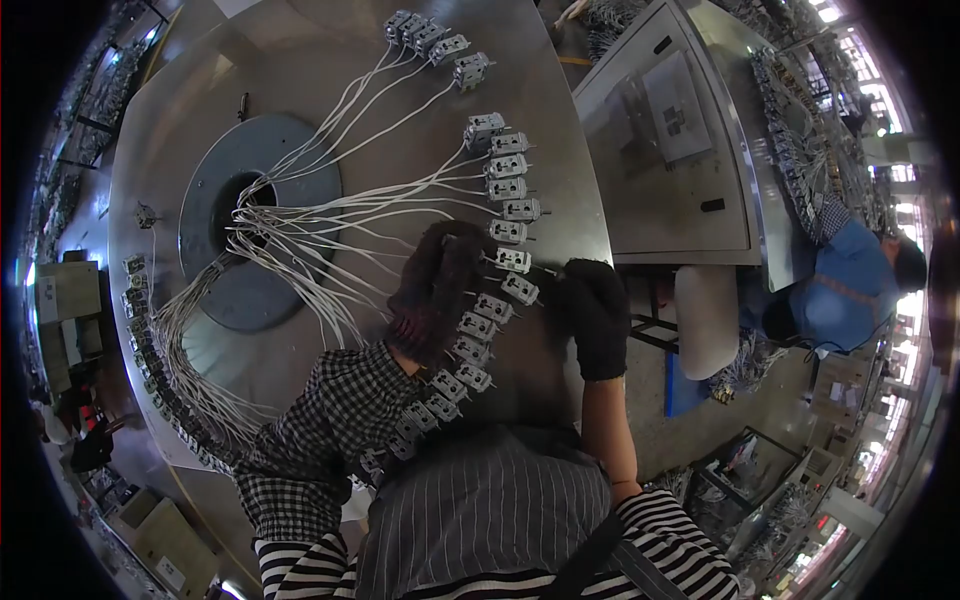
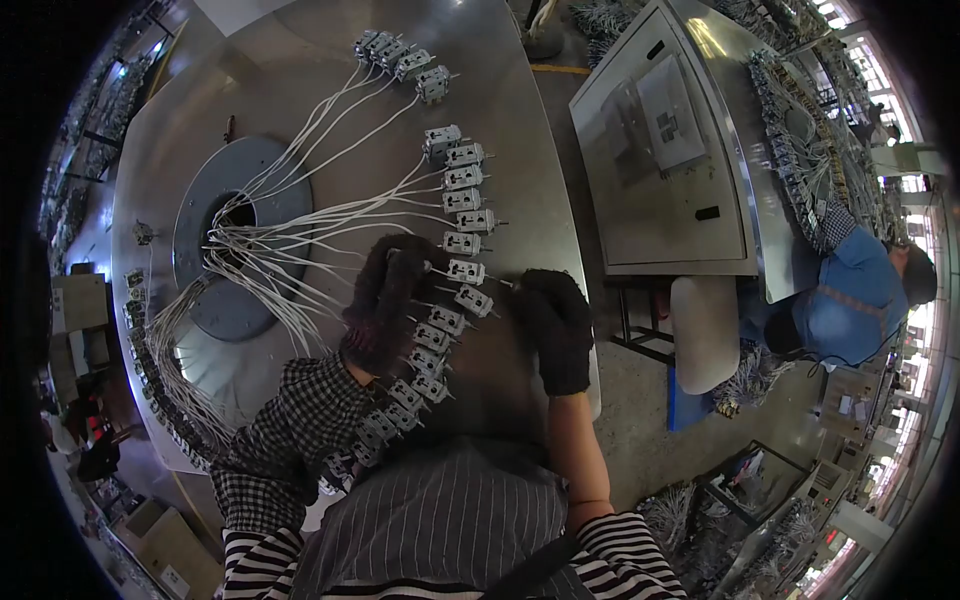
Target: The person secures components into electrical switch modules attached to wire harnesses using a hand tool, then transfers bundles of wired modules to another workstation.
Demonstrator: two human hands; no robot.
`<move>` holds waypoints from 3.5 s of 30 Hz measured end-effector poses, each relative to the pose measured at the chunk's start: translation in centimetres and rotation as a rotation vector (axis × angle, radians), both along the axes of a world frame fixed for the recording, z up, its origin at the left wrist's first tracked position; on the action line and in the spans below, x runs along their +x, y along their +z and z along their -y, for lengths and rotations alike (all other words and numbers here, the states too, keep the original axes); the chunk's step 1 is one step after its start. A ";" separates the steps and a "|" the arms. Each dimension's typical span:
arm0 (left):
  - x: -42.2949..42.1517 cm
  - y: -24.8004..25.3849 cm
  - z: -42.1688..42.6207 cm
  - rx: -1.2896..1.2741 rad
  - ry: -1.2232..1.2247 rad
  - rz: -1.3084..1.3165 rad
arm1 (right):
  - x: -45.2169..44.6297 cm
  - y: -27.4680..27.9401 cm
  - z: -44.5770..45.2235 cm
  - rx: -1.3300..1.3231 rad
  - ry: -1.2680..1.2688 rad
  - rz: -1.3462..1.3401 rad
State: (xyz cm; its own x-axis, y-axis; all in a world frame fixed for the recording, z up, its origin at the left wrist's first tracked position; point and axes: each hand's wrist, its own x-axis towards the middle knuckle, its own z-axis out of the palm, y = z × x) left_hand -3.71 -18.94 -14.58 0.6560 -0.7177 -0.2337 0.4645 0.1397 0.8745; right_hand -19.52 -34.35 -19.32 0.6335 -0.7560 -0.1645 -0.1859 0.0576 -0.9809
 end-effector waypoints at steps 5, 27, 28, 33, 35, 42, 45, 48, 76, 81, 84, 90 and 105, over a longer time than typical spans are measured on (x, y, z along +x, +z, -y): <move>0.1 -1.8 -0.1 0.034 -0.030 0.177 | 0.4 0.5 -0.3 -0.006 0.041 0.010; 0.2 -2.9 0.2 -0.043 -0.015 0.052 | 0.3 -0.1 0.8 0.188 0.058 -0.037; 0.3 -2.8 0.2 -0.043 -0.015 0.053 | 0.3 -0.1 0.9 0.227 0.052 -0.043; 0.6 -3.9 0.1 -0.012 -0.053 0.238 | 0.5 0.0 0.6 0.134 0.050 -0.026; 0.4 -3.8 0.2 0.001 -0.044 0.209 | 0.5 0.1 0.7 0.190 0.050 -0.034; 0.5 -2.1 0.2 -0.082 -0.017 -0.016 | 0.7 0.4 0.7 0.193 0.035 -0.057; 0.7 -1.9 0.2 -0.062 -0.027 0.054 | 0.9 1.4 0.2 0.093 0.036 -0.045; 0.2 -2.4 0.4 -0.130 0.041 0.039 | 0.8 1.7 0.3 0.012 0.057 -0.059; 0.1 -2.0 0.4 0.022 0.074 -0.035 | 0.9 1.6 0.2 0.068 0.057 0.016; 0.3 -1.8 0.6 -0.020 0.045 0.064 | 0.5 1.4 0.5 0.184 0.092 -0.025; 0.2 -1.7 0.4 0.008 0.058 0.090 | 0.4 0.8 0.6 0.129 0.090 -0.007; 0.2 0.0 -0.1 0.034 0.081 0.367 | -0.8 1.6 0.0 0.040 0.058 -0.002; -0.6 -1.5 -0.5 -0.040 -0.159 -0.163 | -3.7 2.2 -3.5 -0.105 0.002 -0.048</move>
